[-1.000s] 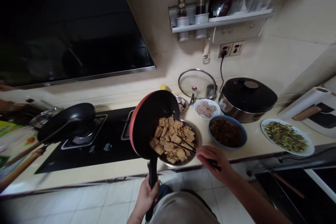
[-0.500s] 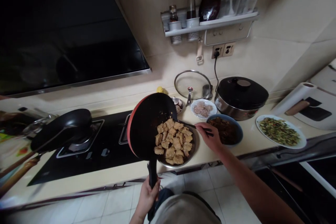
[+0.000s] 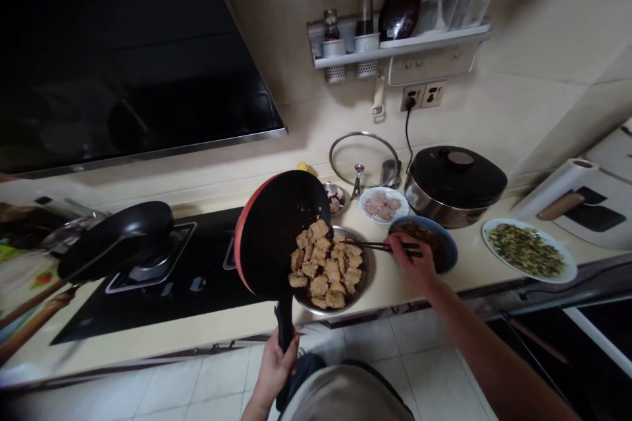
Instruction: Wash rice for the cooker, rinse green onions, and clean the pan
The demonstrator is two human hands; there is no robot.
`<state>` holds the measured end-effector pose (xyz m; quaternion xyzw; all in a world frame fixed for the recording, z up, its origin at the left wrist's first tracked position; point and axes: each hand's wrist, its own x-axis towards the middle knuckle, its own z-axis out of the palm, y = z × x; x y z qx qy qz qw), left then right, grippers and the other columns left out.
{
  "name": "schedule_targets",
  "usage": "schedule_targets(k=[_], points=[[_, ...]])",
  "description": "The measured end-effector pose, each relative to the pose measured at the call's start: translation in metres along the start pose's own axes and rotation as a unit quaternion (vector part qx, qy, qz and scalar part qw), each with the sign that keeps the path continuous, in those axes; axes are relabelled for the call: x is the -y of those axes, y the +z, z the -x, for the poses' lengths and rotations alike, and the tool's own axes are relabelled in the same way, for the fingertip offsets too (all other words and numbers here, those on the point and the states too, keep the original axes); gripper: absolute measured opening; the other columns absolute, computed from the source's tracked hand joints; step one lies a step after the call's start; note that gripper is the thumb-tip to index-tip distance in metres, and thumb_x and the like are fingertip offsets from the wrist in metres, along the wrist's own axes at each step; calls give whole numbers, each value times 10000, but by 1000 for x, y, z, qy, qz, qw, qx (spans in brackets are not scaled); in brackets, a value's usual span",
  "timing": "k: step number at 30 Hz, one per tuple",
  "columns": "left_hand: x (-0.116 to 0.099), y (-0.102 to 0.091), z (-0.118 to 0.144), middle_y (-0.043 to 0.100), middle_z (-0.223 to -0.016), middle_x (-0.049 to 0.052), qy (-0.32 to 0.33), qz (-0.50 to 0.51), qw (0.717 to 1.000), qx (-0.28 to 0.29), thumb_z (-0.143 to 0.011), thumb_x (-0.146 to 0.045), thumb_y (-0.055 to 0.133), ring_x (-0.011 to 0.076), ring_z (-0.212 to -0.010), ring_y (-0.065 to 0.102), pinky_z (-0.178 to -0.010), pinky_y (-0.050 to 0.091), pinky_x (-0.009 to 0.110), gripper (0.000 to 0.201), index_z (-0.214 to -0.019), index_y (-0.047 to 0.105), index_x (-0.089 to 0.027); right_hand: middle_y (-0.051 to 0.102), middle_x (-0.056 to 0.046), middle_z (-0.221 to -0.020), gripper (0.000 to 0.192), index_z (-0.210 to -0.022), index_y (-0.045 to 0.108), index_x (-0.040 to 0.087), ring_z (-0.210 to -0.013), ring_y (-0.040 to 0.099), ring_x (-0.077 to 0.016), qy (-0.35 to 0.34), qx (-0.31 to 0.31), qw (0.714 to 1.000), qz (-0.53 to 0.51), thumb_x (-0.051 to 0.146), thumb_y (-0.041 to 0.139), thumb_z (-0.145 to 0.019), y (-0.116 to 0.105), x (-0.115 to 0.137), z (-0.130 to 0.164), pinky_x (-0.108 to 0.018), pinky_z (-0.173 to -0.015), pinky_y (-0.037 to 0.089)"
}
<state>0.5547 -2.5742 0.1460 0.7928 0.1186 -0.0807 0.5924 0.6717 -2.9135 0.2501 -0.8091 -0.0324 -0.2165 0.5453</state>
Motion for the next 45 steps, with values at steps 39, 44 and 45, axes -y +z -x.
schedule_targets(k=[39,44,45], points=[[2,-7,-12,506,-487,-31,100,-203,973,-40,-823,-398,480,181,-429,508,-498,379,266,301,-965,563,-146,713,-35,-730,300,-747,681,209,-701,661,-194,-80,99,990,59,381,480,-888,40,12,-22,-296,-666,511],[7,-11,-9,446,-435,-60,85,-196,976,-47,-801,-466,503,166,-372,453,-448,336,257,395,-1011,570,-138,717,-27,-740,314,-740,675,217,-707,660,-184,-75,107,989,67,395,467,-893,30,13,-16,-275,-660,510],[6,-12,-7,445,-431,-61,78,-191,977,-47,-797,-488,505,163,-364,445,-439,329,257,424,-1023,568,-135,715,-27,-735,313,-736,674,218,-704,659,-183,-76,102,989,70,393,467,-891,27,14,-15,-275,-656,509]])
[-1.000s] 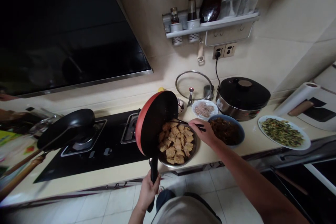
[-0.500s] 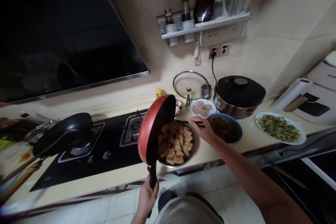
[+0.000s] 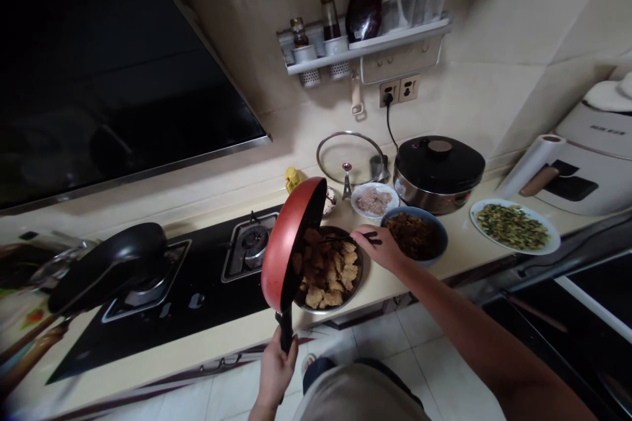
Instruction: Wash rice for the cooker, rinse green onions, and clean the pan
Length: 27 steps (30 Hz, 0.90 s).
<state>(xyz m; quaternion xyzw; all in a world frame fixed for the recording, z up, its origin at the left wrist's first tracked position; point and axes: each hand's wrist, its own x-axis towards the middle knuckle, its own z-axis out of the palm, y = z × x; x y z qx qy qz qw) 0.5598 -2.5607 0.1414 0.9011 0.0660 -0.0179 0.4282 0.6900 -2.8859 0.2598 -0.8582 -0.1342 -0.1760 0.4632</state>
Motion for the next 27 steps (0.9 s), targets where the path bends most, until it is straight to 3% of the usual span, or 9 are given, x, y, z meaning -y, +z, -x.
schedule_targets(k=[6,9,12,15,20,24,27], points=[[-14,-10,3,524,-466,-25,-17,18,1000,4,-764,-604,509,175,-384,493,-430,369,263,533,-1008,571,-134,707,-30,-725,266,-744,677,223,-704,656,-185,-5,-80,997,-18,362,495,-880,-5,15,5,-290,-678,516],[-18,-16,5,514,-446,-27,-12,2,1000,-11,-756,-622,521,169,-363,468,-423,374,265,523,-954,585,-142,715,-32,-778,213,-782,683,229,-734,661,-179,-41,-64,995,-68,357,536,-868,4,19,5,-288,-709,521],[-21,-22,7,613,-557,23,12,-6,1000,-18,-775,-589,528,174,-418,517,-458,412,267,491,-978,581,-145,715,-37,-789,221,-803,682,229,-739,659,-175,-49,-49,994,-81,362,523,-880,8,17,8,-288,-716,519],[-23,-24,5,627,-592,33,31,-17,999,-19,-786,-567,527,188,-473,557,-492,430,270,456,-969,586,-153,707,-38,-757,269,-782,678,227,-717,654,-174,-34,-54,996,-68,381,488,-894,6,13,13,-287,-695,514],[-23,-27,3,426,-401,-61,18,-54,998,-22,-769,-585,527,163,-345,427,-406,329,257,481,-946,589,-142,700,-42,-711,282,-751,670,215,-677,648,-175,-19,-75,995,-65,375,483,-888,2,8,26,-283,-661,512],[-25,-31,6,542,-486,-11,18,-45,999,-12,-757,-587,549,191,-430,527,-447,394,265,456,-919,601,-163,699,-40,-715,247,-747,673,216,-685,655,-179,11,-99,991,-86,348,507,-873,-2,6,43,-285,-676,529],[-24,-35,7,629,-584,37,23,-47,999,-14,-764,-563,549,214,-508,590,-511,453,284,451,-949,604,-156,691,-35,-698,259,-736,669,217,-643,664,-179,86,-128,976,-153,370,506,-868,-13,7,61,-278,-619,561]])
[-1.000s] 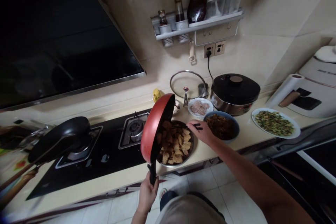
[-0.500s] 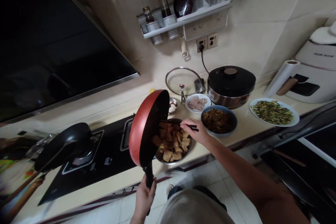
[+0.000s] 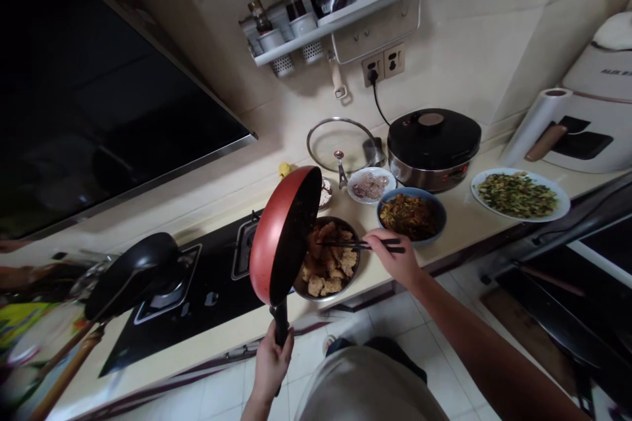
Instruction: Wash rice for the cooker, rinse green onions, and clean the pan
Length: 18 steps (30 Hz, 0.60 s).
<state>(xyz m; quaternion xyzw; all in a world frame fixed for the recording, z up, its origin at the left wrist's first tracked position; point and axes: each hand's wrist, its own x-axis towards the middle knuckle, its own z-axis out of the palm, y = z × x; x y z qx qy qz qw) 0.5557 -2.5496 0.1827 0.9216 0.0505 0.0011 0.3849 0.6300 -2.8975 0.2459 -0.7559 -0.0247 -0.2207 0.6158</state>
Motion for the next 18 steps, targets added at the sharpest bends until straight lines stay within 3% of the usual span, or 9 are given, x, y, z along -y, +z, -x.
schedule_targets(k=[2,4,7,9,12,15,18], points=[[2,-2,0,634,-585,40,0,-12,1000,0,-773,-538,544,213,-496,588,-509,455,287,451,-983,597,-142,689,-33,-701,284,-734,666,216,-619,673,-181,61,-4,997,-55,402,499,-869,-9,4,10,-272,-568,578],[4,-4,0,629,-576,33,5,-23,1000,-1,-780,-514,540,201,-474,574,-497,448,282,429,-982,595,-139,684,-28,-690,295,-718,665,216,-615,681,-184,100,30,991,-87,415,503,-864,-13,8,20,-266,-539,585],[4,-8,1,623,-572,23,7,-25,1000,-3,-782,-514,541,180,-446,542,-482,437,275,405,-947,600,-149,678,-17,-648,274,-678,667,213,-624,685,-182,119,112,983,-88,385,533,-843,-6,10,29,-253,-560,591],[1,-10,1,593,-531,7,-13,-12,1000,-2,-771,-554,546,177,-426,528,-456,421,271,438,-935,605,-153,680,-14,-634,266,-670,670,211,-632,687,-182,126,133,979,-91,375,541,-836,3,6,31,-251,-576,596],[-4,-15,0,526,-460,-26,-45,13,999,8,-741,-623,557,175,-403,516,-429,404,263,509,-932,601,-153,687,-23,-644,292,-684,675,203,-637,692,-192,146,104,977,-112,422,548,-830,8,-7,24,-268,-560,605],[-10,-19,-2,479,-428,-54,-58,33,997,26,-733,-634,569,151,-378,478,-418,389,248,521,-931,574,-153,694,-41,-689,347,-704,679,186,-664,694,-202,168,59,977,-113,497,567,-810,-1,-15,13,-292,-570,616],[-13,-21,-2,458,-437,-61,-70,66,994,42,-736,-642,569,126,-377,447,-403,369,229,491,-860,538,-168,687,-40,-688,381,-708,682,185,-693,695,-209,189,75,974,-102,533,563,-805,-15,-15,7,-300,-590,622]])
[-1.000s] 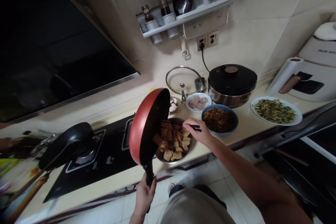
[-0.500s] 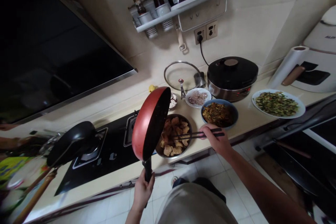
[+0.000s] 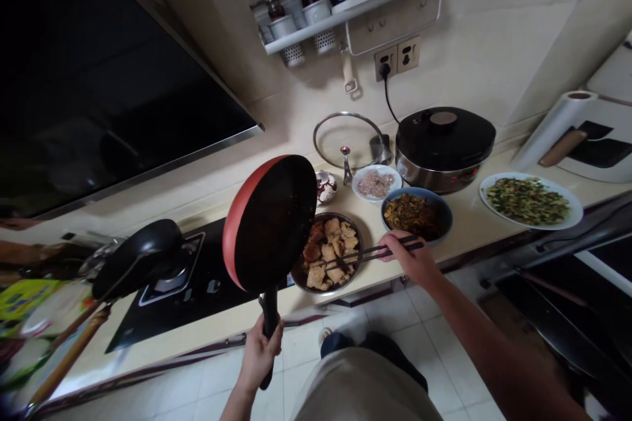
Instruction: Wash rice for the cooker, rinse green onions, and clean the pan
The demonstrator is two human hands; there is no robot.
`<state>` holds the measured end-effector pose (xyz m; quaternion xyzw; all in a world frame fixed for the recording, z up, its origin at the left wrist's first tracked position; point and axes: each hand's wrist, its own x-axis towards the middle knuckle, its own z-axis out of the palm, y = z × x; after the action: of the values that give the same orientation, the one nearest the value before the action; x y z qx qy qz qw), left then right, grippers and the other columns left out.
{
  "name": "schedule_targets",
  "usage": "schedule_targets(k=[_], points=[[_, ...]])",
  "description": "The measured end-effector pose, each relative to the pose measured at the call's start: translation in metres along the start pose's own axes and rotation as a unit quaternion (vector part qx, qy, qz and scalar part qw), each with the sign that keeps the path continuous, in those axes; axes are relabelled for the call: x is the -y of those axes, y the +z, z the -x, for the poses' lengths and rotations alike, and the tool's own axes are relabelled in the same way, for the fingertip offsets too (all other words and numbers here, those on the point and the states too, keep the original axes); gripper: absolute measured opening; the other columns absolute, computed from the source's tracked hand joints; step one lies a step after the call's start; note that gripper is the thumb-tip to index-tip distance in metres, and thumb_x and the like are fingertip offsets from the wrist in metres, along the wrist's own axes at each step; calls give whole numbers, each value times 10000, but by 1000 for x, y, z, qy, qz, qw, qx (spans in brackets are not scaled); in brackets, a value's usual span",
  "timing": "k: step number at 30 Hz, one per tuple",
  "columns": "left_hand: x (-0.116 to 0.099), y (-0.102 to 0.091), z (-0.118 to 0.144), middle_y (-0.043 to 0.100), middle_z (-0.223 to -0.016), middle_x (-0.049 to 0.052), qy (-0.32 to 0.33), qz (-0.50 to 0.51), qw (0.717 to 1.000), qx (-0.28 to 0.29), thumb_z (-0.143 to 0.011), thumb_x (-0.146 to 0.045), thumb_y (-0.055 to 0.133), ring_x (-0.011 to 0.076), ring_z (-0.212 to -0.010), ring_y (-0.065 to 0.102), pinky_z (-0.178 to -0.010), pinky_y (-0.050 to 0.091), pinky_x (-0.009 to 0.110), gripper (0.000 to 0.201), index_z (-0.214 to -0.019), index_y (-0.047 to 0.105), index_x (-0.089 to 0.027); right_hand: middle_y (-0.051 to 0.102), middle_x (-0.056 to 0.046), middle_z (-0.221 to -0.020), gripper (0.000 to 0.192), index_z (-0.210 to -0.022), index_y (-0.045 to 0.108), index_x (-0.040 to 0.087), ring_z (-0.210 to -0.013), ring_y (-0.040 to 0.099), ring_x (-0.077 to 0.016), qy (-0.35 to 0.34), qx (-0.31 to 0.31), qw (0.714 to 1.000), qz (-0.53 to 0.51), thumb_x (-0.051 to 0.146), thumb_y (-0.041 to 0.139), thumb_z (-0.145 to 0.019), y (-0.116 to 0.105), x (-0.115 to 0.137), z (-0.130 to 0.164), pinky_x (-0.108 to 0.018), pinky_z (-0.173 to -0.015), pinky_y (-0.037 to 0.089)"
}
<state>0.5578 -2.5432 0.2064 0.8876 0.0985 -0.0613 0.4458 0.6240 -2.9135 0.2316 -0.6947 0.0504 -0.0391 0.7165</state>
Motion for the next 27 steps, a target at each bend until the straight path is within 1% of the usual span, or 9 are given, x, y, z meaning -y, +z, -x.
schedule_targets(k=[3,8,12,15,18,20,22,25,27], points=[[3,1,3,412,-448,-81,-15,37,999,11,-738,-652,566,101,-370,410,-385,350,213,487,-825,503,-178,686,-37,-673,361,-690,690,200,-680,696,-222,9,28,999,14,536,593,-778,-8,3,3,-316,-581,626],[12,1,15,403,-476,-91,-43,101,993,37,-748,-628,592,79,-373,391,-374,341,196,471,-829,475,-179,706,-47,-730,312,-720,695,223,-650,698,-229,-65,-90,994,-24,524,626,-770,-6,9,-14,-353,-600,635],[11,-1,24,414,-444,-98,-47,166,982,75,-745,-617,610,62,-333,370,-360,307,180,475,-856,469,-178,713,-43,-780,273,-753,696,224,-684,705,-229,-154,-121,978,-76,491,645,-779,16,38,-59,-368,-664,636],[8,2,27,418,-415,-99,-58,205,972,95,-729,-608,634,57,-305,356,-340,270,168,474,-854,460,-185,713,-38,-806,284,-783,691,205,-719,707,-216,-211,-147,961,-103,482,632,-797,47,63,-87,-367,-705,631],[5,9,26,404,-407,-106,-63,243,962,111,-716,-593,653,52,-287,331,-324,266,169,464,-841,448,-196,714,-48,-846,259,-833,697,197,-748,701,-201,-253,-121,954,-106,431,586,-850,91,77,-83,-359,-714,627],[3,12,26,398,-403,-108,-58,256,957,121,-744,-551,649,52,-292,335,-332,276,169,421,-850,448,-196,710,-59,-913,216,-867,695,208,-807,695,-193,-285,-98,947,-108,366,551,-885,121,78,-64,-341,-725,621],[2,14,26,414,-403,-102,-51,259,956,129,-775,-515,634,53,-303,351,-344,272,166,384,-868,455,-189,704,-57,-927,179,-894,690,217,-823,687,-175,-327,-46,940,-88,293,528,-901,144,74,-41,-308,-726,611],[1,15,25,430,-408,-95,-45,251,958,128,-771,-536,629,49,-303,352,-345,256,165,401,-866,459,-185,706,-48,-885,179,-941,685,223,-811,681,-159,-381,59,922,-24,207,511,-900,151,64,-19,-282,-730,589],[2,14,25,429,-426,-97,-50,241,962,119,-752,-557,638,48,-302,352,-341,253,166,424,-852,457,-187,706,-51,-921,181,-964,677,227,-830,680,-163,-377,39,925,-11,197,511,-898,141,59,-19,-291,-755,579]])
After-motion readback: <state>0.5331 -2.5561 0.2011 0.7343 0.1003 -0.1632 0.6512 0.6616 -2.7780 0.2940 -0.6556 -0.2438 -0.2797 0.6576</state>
